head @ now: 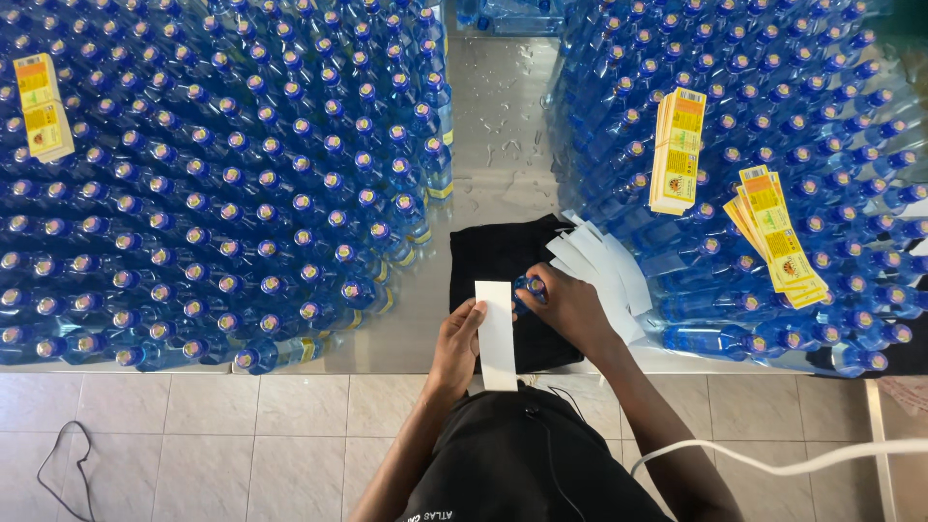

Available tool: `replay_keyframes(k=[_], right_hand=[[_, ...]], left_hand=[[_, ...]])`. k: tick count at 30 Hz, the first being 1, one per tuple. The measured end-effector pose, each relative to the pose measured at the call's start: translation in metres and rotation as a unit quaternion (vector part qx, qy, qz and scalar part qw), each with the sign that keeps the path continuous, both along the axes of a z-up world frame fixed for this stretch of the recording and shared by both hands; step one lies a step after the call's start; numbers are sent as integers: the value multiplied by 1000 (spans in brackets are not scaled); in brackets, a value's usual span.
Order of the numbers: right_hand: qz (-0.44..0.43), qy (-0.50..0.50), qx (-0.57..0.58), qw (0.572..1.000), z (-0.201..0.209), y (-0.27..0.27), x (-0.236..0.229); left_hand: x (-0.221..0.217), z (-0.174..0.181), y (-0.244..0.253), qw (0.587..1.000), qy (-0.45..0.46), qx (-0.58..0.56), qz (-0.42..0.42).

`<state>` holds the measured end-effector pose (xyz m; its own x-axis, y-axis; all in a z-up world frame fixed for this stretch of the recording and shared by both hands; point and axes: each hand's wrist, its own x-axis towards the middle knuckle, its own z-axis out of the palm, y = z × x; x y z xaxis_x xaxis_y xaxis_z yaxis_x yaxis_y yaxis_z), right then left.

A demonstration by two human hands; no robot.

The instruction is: The person repeatedly picks up a blue plastic bottle, peels a yellow label from a stack, and applies it to the bottle's body. After applying the label, the person places the bottle onto a large stack of similar bottles on the table.

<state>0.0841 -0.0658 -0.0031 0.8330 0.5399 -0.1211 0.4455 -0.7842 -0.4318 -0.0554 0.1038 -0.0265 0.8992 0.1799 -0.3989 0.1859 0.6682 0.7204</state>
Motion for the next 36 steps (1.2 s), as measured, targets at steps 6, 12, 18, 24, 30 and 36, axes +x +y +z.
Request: replay_keyframes(k=[6,12,18,24,30,36], right_hand=[[-9,-27,-36,999,46,-6,-15],[-89,128,303,940,72,-7,-34],[-120,266,384,876,73,-14,-47],[-138,255,383,877,74,-17,-57],[-139,262,446,845,74,-13,-69],[-109,191,430,876,83,-8,-75]], left_hand=[[3,4,-4,999,-1,37,16],[3,31,-12,997,9,79,-2],[4,44,-13,992,-18,122,10],[1,44,-17,982,-56,180,10],[-1,61,-28,759,-193,612,109],[-5,65,-38,840,-214,493,68]])
